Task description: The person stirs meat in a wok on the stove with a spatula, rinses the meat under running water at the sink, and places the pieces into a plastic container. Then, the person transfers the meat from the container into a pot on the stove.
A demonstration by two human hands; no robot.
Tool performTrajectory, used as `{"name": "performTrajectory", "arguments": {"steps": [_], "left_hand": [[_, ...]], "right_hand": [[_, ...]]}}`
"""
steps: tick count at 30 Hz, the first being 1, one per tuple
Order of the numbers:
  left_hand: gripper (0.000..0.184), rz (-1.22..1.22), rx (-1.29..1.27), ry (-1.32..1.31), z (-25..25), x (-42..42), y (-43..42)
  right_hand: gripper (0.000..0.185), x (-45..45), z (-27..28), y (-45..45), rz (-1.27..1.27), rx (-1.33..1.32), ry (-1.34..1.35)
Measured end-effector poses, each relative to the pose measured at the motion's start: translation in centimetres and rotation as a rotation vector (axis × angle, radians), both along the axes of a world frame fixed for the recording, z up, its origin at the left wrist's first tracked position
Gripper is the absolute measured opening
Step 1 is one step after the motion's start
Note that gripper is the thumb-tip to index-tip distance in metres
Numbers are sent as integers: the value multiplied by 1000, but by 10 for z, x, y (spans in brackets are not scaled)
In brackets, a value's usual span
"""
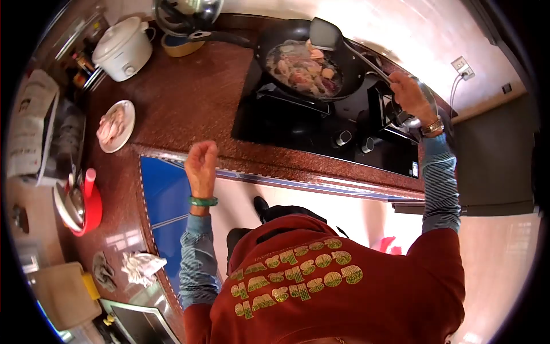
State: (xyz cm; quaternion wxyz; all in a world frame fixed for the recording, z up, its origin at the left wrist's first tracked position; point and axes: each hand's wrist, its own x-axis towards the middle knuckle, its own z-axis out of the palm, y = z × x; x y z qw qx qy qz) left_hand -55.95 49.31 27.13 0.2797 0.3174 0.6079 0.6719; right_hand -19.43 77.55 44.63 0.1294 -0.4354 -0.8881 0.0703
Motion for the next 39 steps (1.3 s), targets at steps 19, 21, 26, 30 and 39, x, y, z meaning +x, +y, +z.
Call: {"name": "performTrajectory", "arguments": {"steps": [19, 21, 26, 30, 39], "left_hand": [[63, -31, 50, 337, 37, -159, 236], [59, -88, 37, 312, 39, -158, 241], [42, -85, -27, 85, 50, -146, 243], [41, -75, -35, 68, 46, -149, 246], [37, -42, -20, 31, 48, -153, 247]], "right_hand": [[18, -6, 19, 78, -498, -677, -350], [20, -20, -1, 88, -495, -722, -322], [23, -38, -55, 115, -107, -275, -160], [23, -46, -16, 96, 26, -58, -194], [21, -27, 44, 51, 214, 397, -259]]}}
